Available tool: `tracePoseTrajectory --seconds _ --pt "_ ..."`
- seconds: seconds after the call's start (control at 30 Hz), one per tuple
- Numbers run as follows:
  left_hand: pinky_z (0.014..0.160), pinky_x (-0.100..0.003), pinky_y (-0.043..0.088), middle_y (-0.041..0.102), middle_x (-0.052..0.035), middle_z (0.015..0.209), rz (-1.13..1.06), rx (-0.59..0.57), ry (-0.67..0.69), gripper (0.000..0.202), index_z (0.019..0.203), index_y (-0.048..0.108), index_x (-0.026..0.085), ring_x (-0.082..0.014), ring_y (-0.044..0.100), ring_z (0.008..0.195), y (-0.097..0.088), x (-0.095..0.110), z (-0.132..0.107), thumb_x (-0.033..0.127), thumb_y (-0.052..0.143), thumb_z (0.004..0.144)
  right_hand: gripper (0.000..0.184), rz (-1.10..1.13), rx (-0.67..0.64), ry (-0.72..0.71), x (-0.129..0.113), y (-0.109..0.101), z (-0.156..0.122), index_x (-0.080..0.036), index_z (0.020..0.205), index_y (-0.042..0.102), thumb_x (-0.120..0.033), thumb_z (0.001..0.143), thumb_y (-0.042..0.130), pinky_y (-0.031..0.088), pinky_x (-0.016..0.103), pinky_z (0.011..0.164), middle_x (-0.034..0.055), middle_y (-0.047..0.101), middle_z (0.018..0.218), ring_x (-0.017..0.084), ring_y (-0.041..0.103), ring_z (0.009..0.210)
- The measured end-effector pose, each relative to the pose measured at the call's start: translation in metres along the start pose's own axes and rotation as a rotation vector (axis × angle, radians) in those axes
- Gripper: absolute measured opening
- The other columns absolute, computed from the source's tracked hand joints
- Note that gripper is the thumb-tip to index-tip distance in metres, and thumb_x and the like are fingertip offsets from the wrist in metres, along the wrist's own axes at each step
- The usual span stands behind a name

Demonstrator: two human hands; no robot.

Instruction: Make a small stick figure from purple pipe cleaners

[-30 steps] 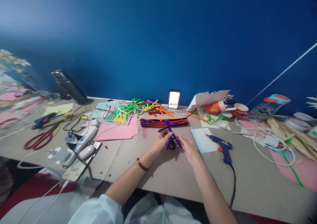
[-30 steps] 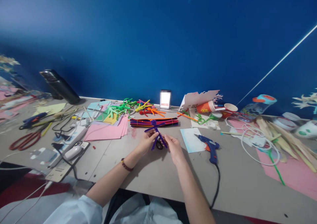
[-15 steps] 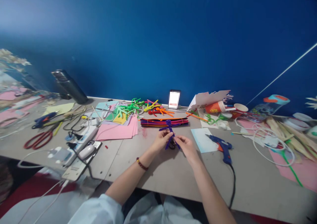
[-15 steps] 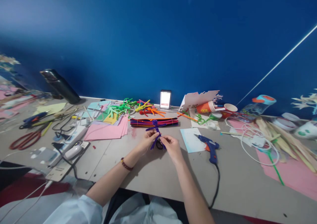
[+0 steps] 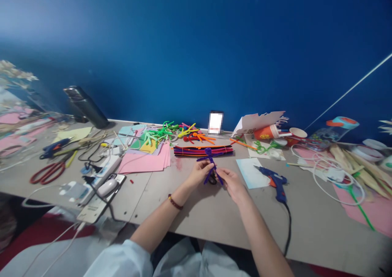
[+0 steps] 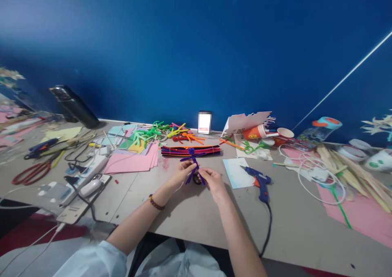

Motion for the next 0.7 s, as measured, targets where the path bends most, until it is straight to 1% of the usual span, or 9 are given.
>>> tracePoseTrajectory --seconds 0.1,0.23,0.3,0.4,0.47,0.6,0.7 --pt "0.052 -0.021 0.039 0.061 -0.0013 0.058 -0.021 0.018 -0.007 0.032 0.072 0.066 0.013 -0.0077 0.051 0.049 -0.0007 0.0035 -0.0005 0.04 0.076 0.059 0.037 -0.037 0.001 -0.025 0.0041 -0.002 0.0033 -0.017 0.074 0.071 -0.048 0.054 0.076 0.045 0.025 0.059 0.0023 0.067 0.063 0.013 0.058 0.057" --pt "0.046 -0.019 0.036 0.059 -0.0004 0.055 -0.043 0.035 -0.03 0.029 0.073 0.066 0.013 -0.0064 0.048 0.045 -0.0026 0.0068 -0.0008 0.038 0.075 0.061 0.041 -0.015 -0.021 -0.019 0.0035 -0.0009 0.0031 -0.017 0.074 0.071 -0.055 0.061 0.068 0.046 0.026 0.057 0.0038 0.067 0.063 0.014 0.059 0.057" --pt "0.047 -0.019 0.037 0.059 -0.0006 0.055 -0.076 0.041 -0.054 0.029 0.074 0.067 0.013 -0.0071 0.05 0.046 -0.0028 0.0066 -0.0008 0.038 0.075 0.061 0.038 -0.027 -0.06 -0.013 0.0003 0.001 0.0007 -0.017 0.075 0.07 -0.053 0.062 0.069 0.046 0.025 0.056 0.003 0.066 0.062 0.013 0.059 0.056" --pt "0.05 -0.02 0.041 0.061 -0.0012 0.057 -0.145 0.046 -0.083 0.031 0.077 0.067 0.012 -0.0083 0.054 0.049 -0.0018 0.0057 -0.0006 0.036 0.077 0.058 0.033 -0.066 -0.098 -0.006 -0.0029 0.0023 -0.0017 -0.017 0.078 0.07 -0.045 0.06 0.074 0.045 0.022 0.055 0.0013 0.066 0.062 0.011 0.058 0.056" --pt "0.049 -0.019 0.042 0.062 -0.0011 0.058 -0.18 0.051 -0.094 0.031 0.077 0.067 0.012 -0.0081 0.054 0.049 -0.0012 0.0056 -0.0003 0.034 0.078 0.057 0.033 -0.057 -0.061 -0.015 -0.0024 0.0007 -0.0006 -0.018 0.078 0.069 -0.042 0.057 0.076 0.045 0.021 0.054 0.0005 0.065 0.062 0.01 0.057 0.055" --pt "0.049 -0.02 0.042 0.064 -0.0017 0.063 -0.181 0.051 -0.083 0.026 0.072 0.067 0.014 -0.0078 0.055 0.049 -0.0014 0.0052 0.0 0.031 0.079 0.056 0.035 -0.022 0.055 -0.076 0.001 -0.0048 0.0046 -0.018 0.074 0.068 -0.044 0.053 0.078 0.046 0.022 0.053 -0.0003 0.064 0.059 0.011 0.057 0.055" --pt "0.052 -0.021 0.044 0.065 -0.0021 0.067 -0.159 0.058 -0.057 0.023 0.074 0.069 0.015 -0.009 0.056 0.052 -0.0019 0.0035 0.0 0.03 0.078 0.059 0.037 -0.048 0.085 -0.101 0.0007 -0.0058 0.0056 -0.018 0.074 0.068 -0.047 0.053 0.077 0.046 0.024 0.052 0.0004 0.064 0.058 0.012 0.056 0.054"
Point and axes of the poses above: each hand's wrist, its own z-axis towards the middle knuckle, its own y-axis out of the palm, x = y × z, the point moved 1 cm from there along z, towards the middle knuckle
